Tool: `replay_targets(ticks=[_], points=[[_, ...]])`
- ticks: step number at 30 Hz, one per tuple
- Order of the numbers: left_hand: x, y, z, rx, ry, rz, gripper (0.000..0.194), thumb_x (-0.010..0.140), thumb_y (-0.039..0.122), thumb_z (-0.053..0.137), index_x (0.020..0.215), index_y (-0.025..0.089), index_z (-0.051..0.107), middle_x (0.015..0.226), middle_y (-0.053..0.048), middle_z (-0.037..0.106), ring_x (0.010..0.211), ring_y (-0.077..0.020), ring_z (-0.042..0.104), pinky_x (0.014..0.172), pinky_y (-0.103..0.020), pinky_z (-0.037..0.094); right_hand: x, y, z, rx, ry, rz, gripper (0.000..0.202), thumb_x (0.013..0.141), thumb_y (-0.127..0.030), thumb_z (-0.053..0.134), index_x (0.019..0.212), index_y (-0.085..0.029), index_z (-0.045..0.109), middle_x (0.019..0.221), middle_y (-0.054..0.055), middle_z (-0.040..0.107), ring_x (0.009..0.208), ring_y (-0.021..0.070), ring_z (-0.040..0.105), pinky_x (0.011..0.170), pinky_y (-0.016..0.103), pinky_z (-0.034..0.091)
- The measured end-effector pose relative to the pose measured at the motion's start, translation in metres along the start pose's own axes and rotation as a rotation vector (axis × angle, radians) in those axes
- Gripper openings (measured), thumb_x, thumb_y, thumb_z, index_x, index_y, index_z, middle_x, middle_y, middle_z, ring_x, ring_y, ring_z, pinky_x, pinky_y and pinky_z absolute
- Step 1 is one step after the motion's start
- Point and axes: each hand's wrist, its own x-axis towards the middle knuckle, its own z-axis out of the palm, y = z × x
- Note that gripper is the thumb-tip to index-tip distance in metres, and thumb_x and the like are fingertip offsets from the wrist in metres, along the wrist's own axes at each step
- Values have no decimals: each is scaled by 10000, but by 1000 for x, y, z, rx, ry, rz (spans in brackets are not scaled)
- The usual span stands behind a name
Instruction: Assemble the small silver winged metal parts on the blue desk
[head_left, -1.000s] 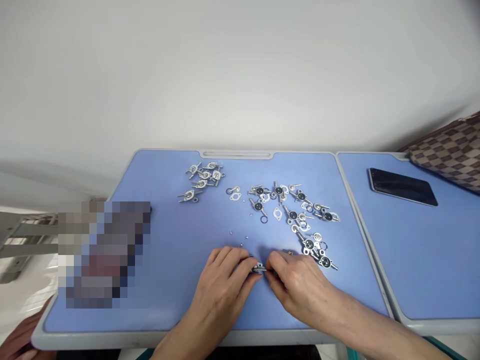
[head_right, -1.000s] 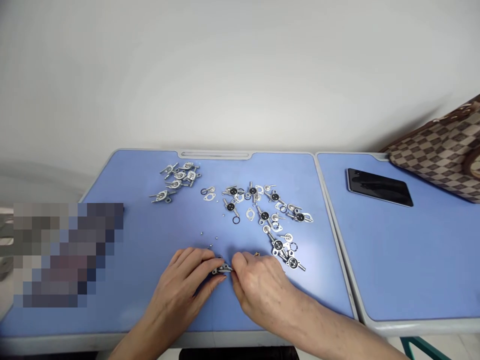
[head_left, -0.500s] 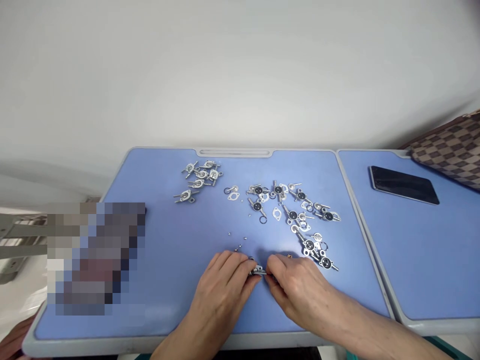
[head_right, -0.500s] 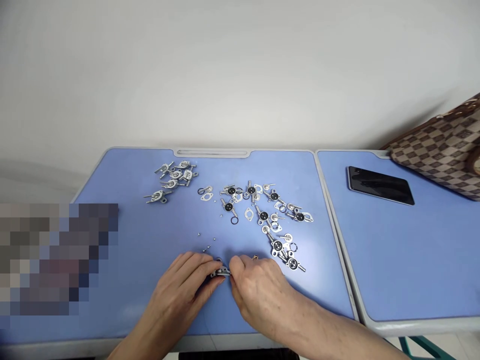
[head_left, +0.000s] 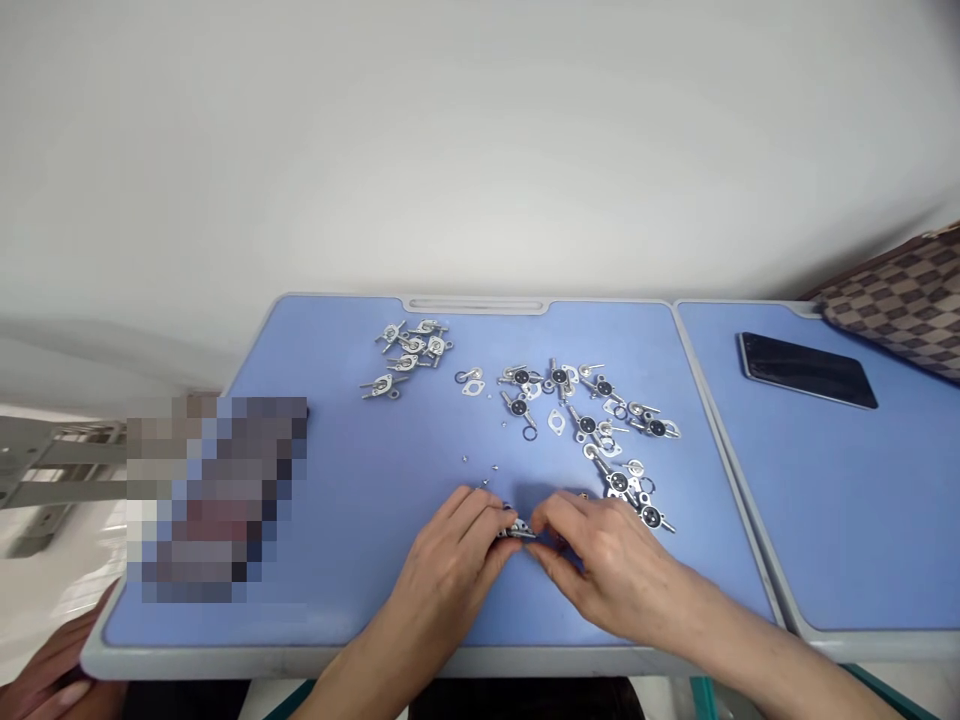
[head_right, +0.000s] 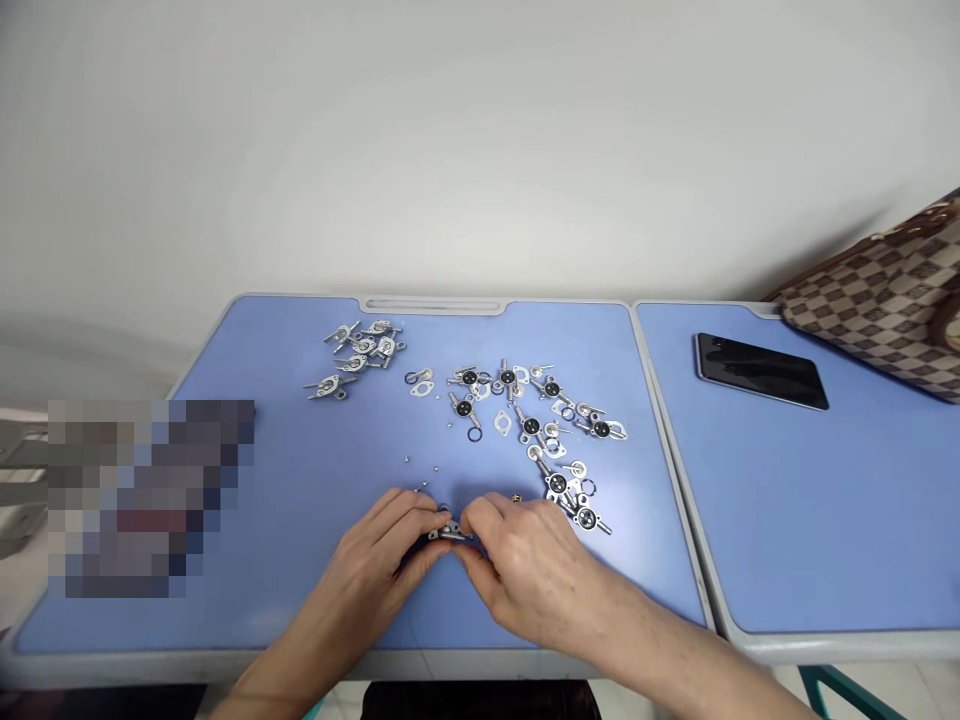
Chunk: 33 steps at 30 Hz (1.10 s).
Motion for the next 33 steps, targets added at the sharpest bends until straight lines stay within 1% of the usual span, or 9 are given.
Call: replay_targets(ticks=[3, 5, 11, 16, 22, 28, 33], points=[[-1, -1, 1, -10, 4, -3, 53, 946, 161, 547, 986, 188, 567, 879, -38, 640, 814, -187, 594, 727, -324, 515, -1, -2, 2, -7, 30, -36, 155, 985, -195, 418, 891, -192, 540, 759, 12, 607, 592, 146, 542, 533, 285, 336], [-1, -1, 2, -9, 5, 2, 48, 947, 163, 544, 984, 185, 565, 869, -38, 638, 809, -187, 593, 720, -323, 517, -1, -3, 4, 1, 30, -49, 183, 987, -189, 404, 861, -188, 536, 748, 20, 603, 603, 152, 547, 542, 284, 350], [0, -3, 2, 14, 21, 27, 65, 956, 143, 509, 976, 173, 563, 855, -41, 635, 786, -186, 585, 691, -323, 524, -2, -2, 7, 52, 3, -58, 174, 975, -181, 409, 834, -186, 510, 715, 18, 590, 580, 150, 527, 537, 276, 354], [0, -3, 2, 31, 31, 44, 68, 960, 144, 499, 968, 167, 562, 848, -45, 634, 782, -190, 588, 690, -325, 527, -1, 1, 9, 108, 33, -74, 168, 973, -186, 424, 833, -190, 516, 715, 10, 595, 584, 145, 527, 540, 272, 348], [-1, -4, 1, 17, -3, 51, 85, 953, 126, 508, 998, 164, 568, 894, -55, 644, 809, -192, 590, 714, -320, 523, -1, 0, 13, 179, 96, -46, 130, 954, -188, 496, 827, -195, 522, 701, -14, 600, 579, 124, 542, 539, 245, 353], [-1, -4, -1, -2, -9, 40, 102, 942, 114, 520, 1016, 163, 571, 912, -57, 640, 814, -191, 584, 712, -316, 514, -1, -1, 13, 146, 122, -52, 147, 944, -184, 504, 797, -194, 516, 667, -16, 590, 557, 124, 537, 533, 246, 350], [-2, -4, 0, -12, -19, 24, 98, 926, 92, 534, 975, 170, 566, 888, -52, 631, 799, -192, 574, 699, -317, 505, -1, -2, 18, 146, 145, -65, 154, 946, -176, 514, 793, -191, 516, 665, -15, 605, 556, 126, 553, 533, 246, 352]])
